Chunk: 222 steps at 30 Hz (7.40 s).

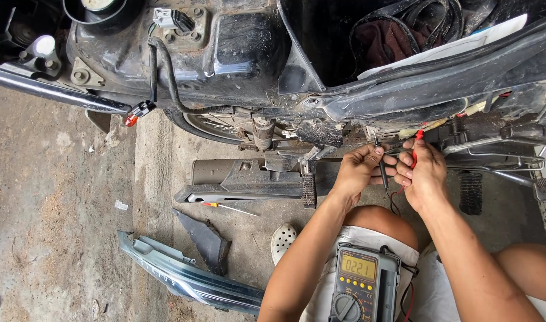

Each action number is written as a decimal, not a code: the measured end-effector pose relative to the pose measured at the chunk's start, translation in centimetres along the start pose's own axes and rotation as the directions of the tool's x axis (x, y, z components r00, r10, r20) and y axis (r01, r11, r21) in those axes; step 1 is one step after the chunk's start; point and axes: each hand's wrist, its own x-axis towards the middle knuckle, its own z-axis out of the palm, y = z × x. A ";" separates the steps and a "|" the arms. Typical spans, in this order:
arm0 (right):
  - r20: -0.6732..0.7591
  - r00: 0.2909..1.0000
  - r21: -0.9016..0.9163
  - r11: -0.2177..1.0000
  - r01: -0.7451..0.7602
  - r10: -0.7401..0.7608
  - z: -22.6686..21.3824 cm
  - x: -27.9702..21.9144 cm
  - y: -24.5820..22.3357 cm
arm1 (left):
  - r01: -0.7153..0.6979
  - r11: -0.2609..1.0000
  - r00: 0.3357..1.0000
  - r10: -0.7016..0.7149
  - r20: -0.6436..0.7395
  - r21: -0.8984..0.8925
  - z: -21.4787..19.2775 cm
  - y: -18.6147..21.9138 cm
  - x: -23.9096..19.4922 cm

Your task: The person uses a multimeter to test the electrical connections on a motorcycle. They touch the probes to various wires and connectors near the engine and frame while observing the multimeter display.

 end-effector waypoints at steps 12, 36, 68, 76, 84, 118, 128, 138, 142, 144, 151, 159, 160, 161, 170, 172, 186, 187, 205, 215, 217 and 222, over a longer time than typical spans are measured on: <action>-0.005 0.995 0.089 0.992 -0.095 0.095 -0.5 0.7 0.2 | 0.048 0.998 0.996 -0.051 0.069 0.049 -1.9 -1.0 1.5; -0.017 0.996 0.016 0.996 -0.084 0.084 -0.4 0.2 -0.2 | 0.065 0.994 0.995 -0.071 0.064 0.088 -1.5 0.6 0.8; 0.129 0.908 -0.383 0.824 0.417 -0.399 -0.8 -4.9 1.5 | -0.420 0.843 0.781 0.525 -0.340 0.336 2.6 3.1 0.0; 0.355 0.639 -0.629 0.331 0.703 -0.683 -0.7 -4.4 -0.3 | -0.358 0.792 0.767 0.551 -0.328 0.495 1.7 1.8 0.6; 0.363 0.494 -0.607 0.202 0.769 -0.791 -0.2 -3.1 -0.4 | -0.388 0.837 0.913 0.407 -0.033 -0.385 0.8 1.1 1.9; 0.298 0.937 -0.421 0.856 0.300 -0.181 -1.8 -2.0 -6.0 | -0.457 0.871 0.884 0.467 0.015 -0.180 2.0 2.4 3.3; 0.295 0.857 -0.728 0.481 0.488 -0.423 -1.7 -2.1 -6.3 | -0.364 0.914 0.927 0.374 0.026 -0.181 2.8 4.3 1.8; 0.359 0.748 -0.749 0.306 0.588 -0.557 -2.4 -1.2 -5.7 | -0.219 0.861 0.927 0.331 0.178 -0.459 -0.7 0.0 4.0; 0.298 0.835 -0.777 0.390 0.494 -0.462 -2.1 -1.7 -6.2 | -0.226 0.869 0.931 0.325 0.164 -0.439 -0.8 1.1 3.6; 0.315 0.812 -0.748 0.398 0.532 -0.492 -2.0 -2.2 -6.2 | -0.278 0.906 0.950 0.309 0.051 -0.320 0.1 2.6 2.5; 0.026 0.858 -0.466 0.753 0.464 -0.513 -0.3 -3.9 0.9 | -0.539 0.827 0.826 0.556 -0.089 0.160 -1.6 -0.5 2.8; -0.069 0.943 -0.221 0.927 0.303 -0.325 -0.2 -2.6 3.2 | -0.476 0.879 0.879 0.477 0.007 -0.032 -1.2 0.1 3.4; -0.074 0.943 -0.222 0.927 0.301 -0.324 -0.2 -2.6 3.0 | -0.472 0.881 0.881 0.472 0.009 -0.033 -1.2 0.3 3.6; -0.076 0.948 -0.187 0.938 0.291 -0.309 -0.2 -2.6 2.8 | -0.485 0.874 0.874 0.485 0.038 0.014 -1.3 0.6 3.8; -0.129 0.976 0.052 0.981 0.185 -0.177 1.1 -3.0 0.7 | -0.560 0.763 0.798 0.602 -0.038 0.324 -3.8 -3.0 4.9; -0.144 0.978 0.093 0.982 0.165 -0.151 1.1 -2.9 0.7 | -0.547 0.745 0.784 0.616 -0.080 0.383 -4.9 -4.4 5.5; -0.125 0.985 0.209 0.967 0.144 -0.120 0.3 -1.1 1.5 | -0.515 0.755 0.800 0.593 -0.089 0.407 -0.6 -1.4 3.6; -0.123 0.986 0.208 0.969 0.135 -0.111 0.1 -1.0 1.7 | -0.509 0.756 0.801 0.591 -0.095 0.411 -0.6 -1.5 3.5; -0.093 0.962 -0.175 0.955 0.239 -0.258 -0.6 0.4 3.5 | -0.427 0.627 0.774 0.626 -0.095 0.652 0.3 0.6 1.9; -0.528 0.803 0.108 0.916 0.386 -0.276 -5.7 -1.0 2.6 | -0.241 0.526 0.949 0.305 0.083 0.815 2.5 0.1 1.0; -0.540 0.793 0.116 0.908 0.403 -0.283 -6.3 -1.3 2.5 | -0.166 0.452 0.966 0.252 0.053 0.876 3.7 0.7 0.7; -0.188 0.911 -0.243 0.916 0.319 -0.368 -5.0 -3.3 1.7 | -0.120 0.389 0.957 0.291 0.001 0.913 4.1 -0.5 1.4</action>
